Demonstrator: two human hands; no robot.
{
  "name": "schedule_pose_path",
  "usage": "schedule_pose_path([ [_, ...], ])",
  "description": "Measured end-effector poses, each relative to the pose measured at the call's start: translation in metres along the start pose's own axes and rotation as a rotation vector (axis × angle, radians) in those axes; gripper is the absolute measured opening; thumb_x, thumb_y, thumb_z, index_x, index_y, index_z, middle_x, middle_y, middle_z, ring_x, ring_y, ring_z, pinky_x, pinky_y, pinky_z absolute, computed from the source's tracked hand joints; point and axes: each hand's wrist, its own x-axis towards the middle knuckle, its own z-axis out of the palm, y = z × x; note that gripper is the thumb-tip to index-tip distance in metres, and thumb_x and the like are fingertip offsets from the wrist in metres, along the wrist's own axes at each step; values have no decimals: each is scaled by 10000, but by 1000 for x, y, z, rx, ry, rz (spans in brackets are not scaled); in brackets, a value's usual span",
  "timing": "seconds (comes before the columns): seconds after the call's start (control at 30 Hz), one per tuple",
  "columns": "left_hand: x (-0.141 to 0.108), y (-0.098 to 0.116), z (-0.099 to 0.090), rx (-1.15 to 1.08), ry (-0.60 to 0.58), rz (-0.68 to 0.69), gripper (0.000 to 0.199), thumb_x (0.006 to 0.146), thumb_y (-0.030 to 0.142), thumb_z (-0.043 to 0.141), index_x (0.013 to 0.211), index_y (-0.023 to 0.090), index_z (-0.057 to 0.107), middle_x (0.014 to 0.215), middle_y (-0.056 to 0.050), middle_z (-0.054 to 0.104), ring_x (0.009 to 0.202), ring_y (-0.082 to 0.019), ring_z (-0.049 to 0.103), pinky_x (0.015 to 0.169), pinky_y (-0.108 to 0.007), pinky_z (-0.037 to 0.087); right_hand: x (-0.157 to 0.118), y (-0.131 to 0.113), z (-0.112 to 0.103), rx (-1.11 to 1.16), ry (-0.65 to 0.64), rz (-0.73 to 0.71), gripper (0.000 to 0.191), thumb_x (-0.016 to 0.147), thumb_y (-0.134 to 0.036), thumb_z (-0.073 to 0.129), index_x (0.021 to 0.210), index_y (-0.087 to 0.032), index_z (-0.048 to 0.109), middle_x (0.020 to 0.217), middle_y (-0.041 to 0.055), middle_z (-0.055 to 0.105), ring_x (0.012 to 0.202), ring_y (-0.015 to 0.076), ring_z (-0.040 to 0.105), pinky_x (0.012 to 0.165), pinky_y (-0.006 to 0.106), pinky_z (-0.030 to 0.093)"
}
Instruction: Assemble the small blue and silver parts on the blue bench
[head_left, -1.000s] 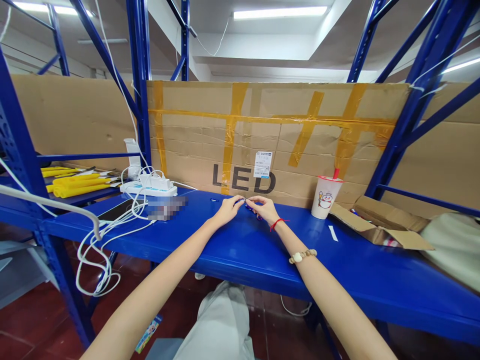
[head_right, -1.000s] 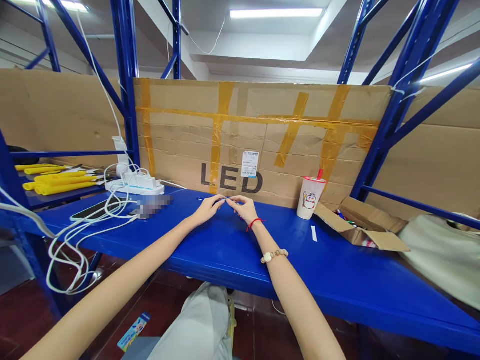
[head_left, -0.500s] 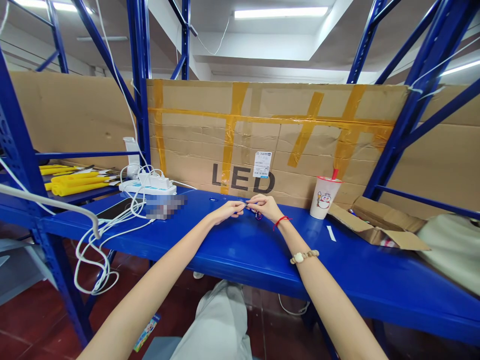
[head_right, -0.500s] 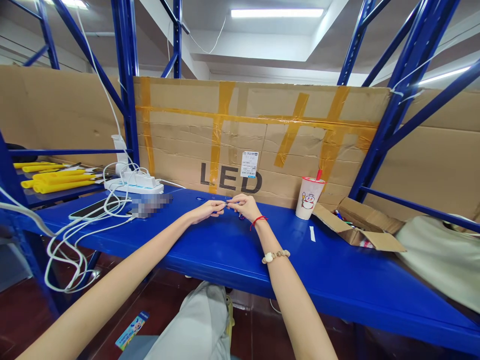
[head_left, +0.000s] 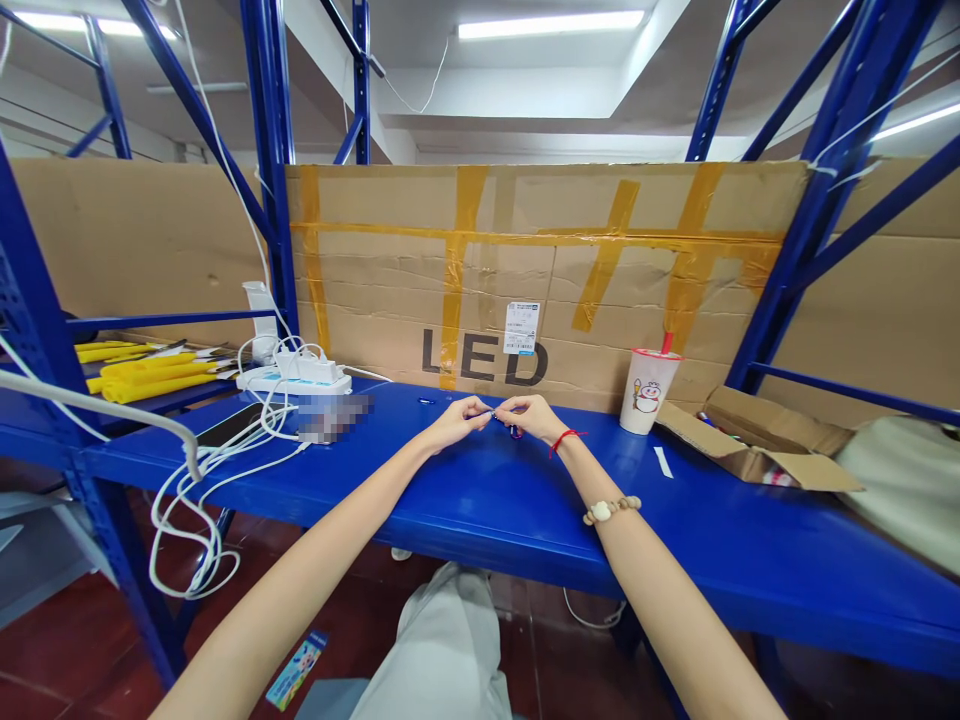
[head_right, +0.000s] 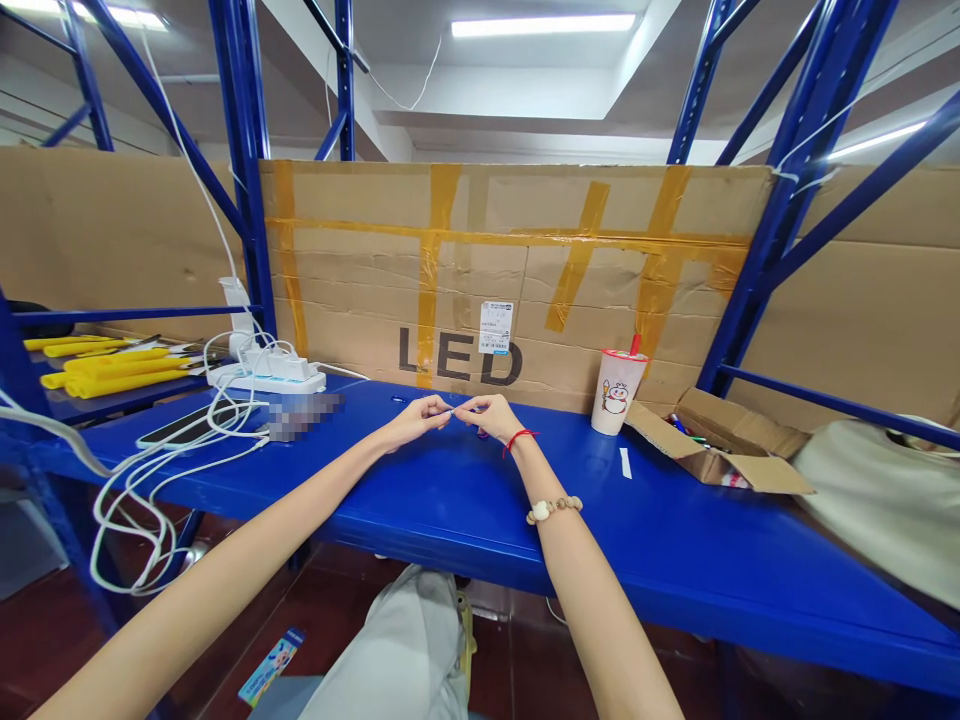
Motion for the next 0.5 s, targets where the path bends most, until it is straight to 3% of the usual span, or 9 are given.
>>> schedule_pose_path([
  [0.5,-1,-5,2,124,72,172,207,727,318,566,720,133,476,666,-3,571,667,-119,551,725,-274,420,-3,-2,-2,-16,-11,82,427,490,-460,745,734,-113,697,548,16,560,422,43,399,368,165,354],
])
